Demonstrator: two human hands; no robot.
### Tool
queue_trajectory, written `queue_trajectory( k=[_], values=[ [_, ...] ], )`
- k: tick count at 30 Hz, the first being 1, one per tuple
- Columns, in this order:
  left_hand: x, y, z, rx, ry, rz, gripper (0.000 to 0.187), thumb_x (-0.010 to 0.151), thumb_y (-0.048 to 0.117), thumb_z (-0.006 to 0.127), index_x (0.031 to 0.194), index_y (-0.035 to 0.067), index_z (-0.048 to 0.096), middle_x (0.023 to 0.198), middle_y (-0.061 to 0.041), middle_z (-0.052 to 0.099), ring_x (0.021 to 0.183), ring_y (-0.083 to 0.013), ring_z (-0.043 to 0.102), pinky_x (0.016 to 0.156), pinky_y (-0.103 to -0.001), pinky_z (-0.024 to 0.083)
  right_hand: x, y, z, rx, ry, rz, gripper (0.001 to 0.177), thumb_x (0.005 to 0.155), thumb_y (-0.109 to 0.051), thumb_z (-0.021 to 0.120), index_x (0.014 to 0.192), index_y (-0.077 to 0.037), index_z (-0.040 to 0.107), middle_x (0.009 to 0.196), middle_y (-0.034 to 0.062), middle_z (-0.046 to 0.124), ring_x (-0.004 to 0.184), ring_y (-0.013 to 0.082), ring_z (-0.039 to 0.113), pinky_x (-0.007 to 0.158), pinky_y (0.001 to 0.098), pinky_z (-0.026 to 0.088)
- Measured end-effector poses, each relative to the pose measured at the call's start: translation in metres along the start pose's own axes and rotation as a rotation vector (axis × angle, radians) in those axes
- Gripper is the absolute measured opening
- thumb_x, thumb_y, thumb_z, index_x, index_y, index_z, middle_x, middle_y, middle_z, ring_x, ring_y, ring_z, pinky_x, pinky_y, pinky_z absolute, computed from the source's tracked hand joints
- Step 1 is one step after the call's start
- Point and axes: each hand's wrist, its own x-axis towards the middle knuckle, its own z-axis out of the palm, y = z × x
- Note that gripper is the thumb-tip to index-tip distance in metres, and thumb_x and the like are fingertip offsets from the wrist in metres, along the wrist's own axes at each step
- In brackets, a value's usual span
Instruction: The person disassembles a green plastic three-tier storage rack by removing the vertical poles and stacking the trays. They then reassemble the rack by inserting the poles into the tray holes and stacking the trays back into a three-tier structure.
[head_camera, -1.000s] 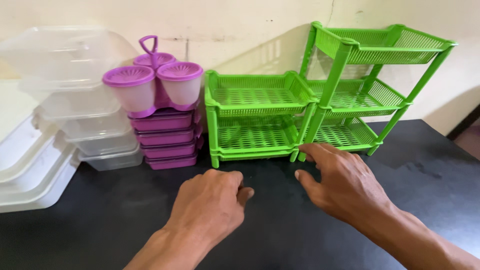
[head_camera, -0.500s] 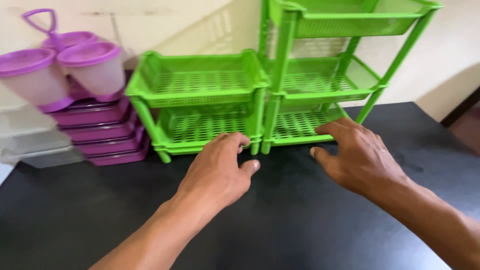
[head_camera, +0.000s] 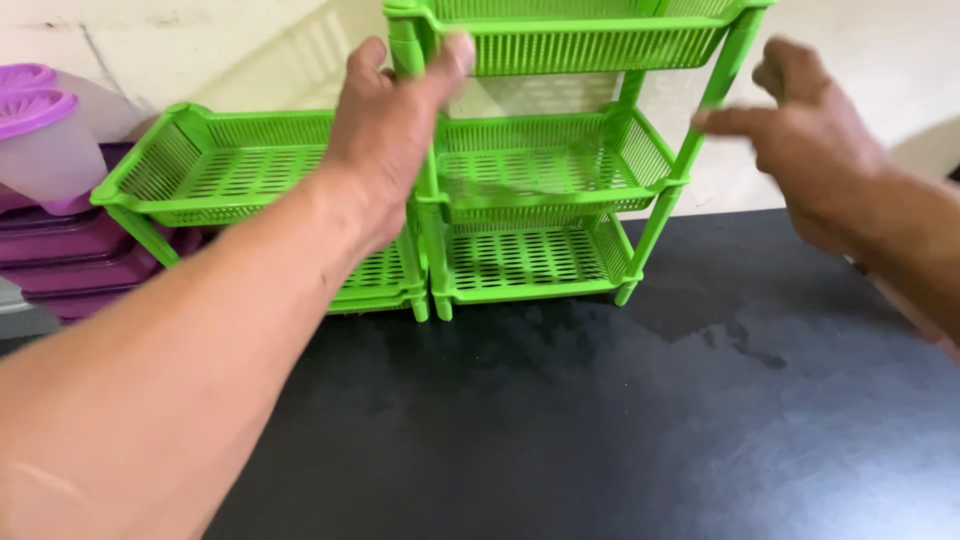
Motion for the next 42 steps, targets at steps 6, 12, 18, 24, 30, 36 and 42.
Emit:
queue_trajectory(
  k=[6, 12, 18, 24, 30, 36, 42],
  values=[
    [0.004, 0.005, -0.007, -0.058, -0.07, -0.06, 0.111, 0.084, 0.086, 0.043, 0.166, 0.015, 0.019, 0.172, -0.017, 0.017, 0.155, -0.0417, 0.015, 0.11, -0.077, 0.029, 0.011, -0.009, -0.02, 0.513, -0.204, 0.143, 0.082, 0.098, -0.053, 0.045, 0.164, -0.011, 0.023, 0.17, 0.0144, 0.024, 0.151, 0.0444, 0.024, 0.114, 0.0707, 0.017],
    [-0.031, 0.026, -0.002, -0.071, -0.135, -0.088, 0.102, 0.089, 0.086, 0.029, 0.167, 0.02, 0.02, 0.172, -0.014, 0.024, 0.154, -0.0395, 0.02, 0.108, -0.078, 0.027, -0.029, -0.041, -0.037, 0.511, -0.056, 0.369, 0.089, 0.097, -0.064, 0.031, 0.16, -0.002, 0.022, 0.153, 0.0165, 0.039, 0.141, 0.0447, 0.037, 0.113, 0.0721, 0.021],
    [-0.099, 0.046, 0.008, -0.017, 0.047, -0.266, 0.066, 0.095, 0.052, 0.047, 0.141, 0.004, 0.043, 0.14, -0.019, 0.056, 0.128, -0.0354, 0.057, 0.103, -0.057, 0.044, -0.098, -0.068, -0.042, 0.52, 0.058, 0.477, 0.07, 0.106, -0.048, 0.038, 0.156, 0.0, 0.037, 0.153, 0.0257, 0.037, 0.139, 0.0472, 0.041, 0.111, 0.0697, 0.03],
    [-0.18, 0.044, 0.001, 0.096, 0.048, -0.233, 0.043, 0.089, 0.023, 0.062, 0.124, -0.001, 0.055, 0.114, -0.015, 0.072, 0.104, -0.0226, 0.068, 0.093, -0.037, 0.052, -0.167, -0.063, -0.038, 0.542, 0.254, 0.638, 0.045, 0.103, -0.023, 0.051, 0.141, -0.001, 0.045, 0.145, 0.0184, 0.05, 0.13, 0.0425, 0.052, 0.107, 0.0596, 0.047],
    [-0.253, 0.021, -0.011, 0.059, -0.09, -0.334, 0.06, 0.075, 0.004, 0.063, 0.133, 0.008, 0.052, 0.114, -0.011, 0.072, 0.1, -0.0206, 0.068, 0.09, -0.036, 0.054, -0.241, -0.023, -0.023, 0.411, 0.352, 0.79, 0.03, 0.101, -0.008, 0.051, 0.127, 0.005, 0.058, 0.121, 0.0195, 0.065, 0.105, 0.0367, 0.064, 0.089, 0.0554, 0.058],
    [-0.314, -0.012, -0.031, -0.024, -0.324, -0.685, 0.05, 0.078, 0.001, 0.066, 0.127, 0.007, 0.073, 0.108, -0.015, 0.078, 0.093, -0.0265, 0.069, 0.078, -0.04, 0.055, -0.317, 0.031, -0.014, 0.364, 0.256, 0.803, 0.033, 0.093, 0.001, 0.048, 0.122, -0.005, 0.063, 0.117, 0.0116, 0.069, 0.098, 0.0283, 0.067, 0.078, 0.0485, 0.057],
    [-0.35, -0.044, -0.05, -0.205, -0.667, -0.48, 0.057, 0.07, 0.003, 0.073, 0.127, 0.011, 0.071, 0.113, -0.007, 0.079, 0.103, -0.0214, 0.072, 0.087, -0.033, 0.058, -0.341, 0.065, -0.027, 0.188, 0.295, 0.854, 0.027, 0.096, -0.009, 0.059, 0.122, -0.002, 0.062, 0.113, 0.0156, 0.068, 0.097, 0.0285, 0.062, 0.075, 0.0485, 0.053]
  ],
)
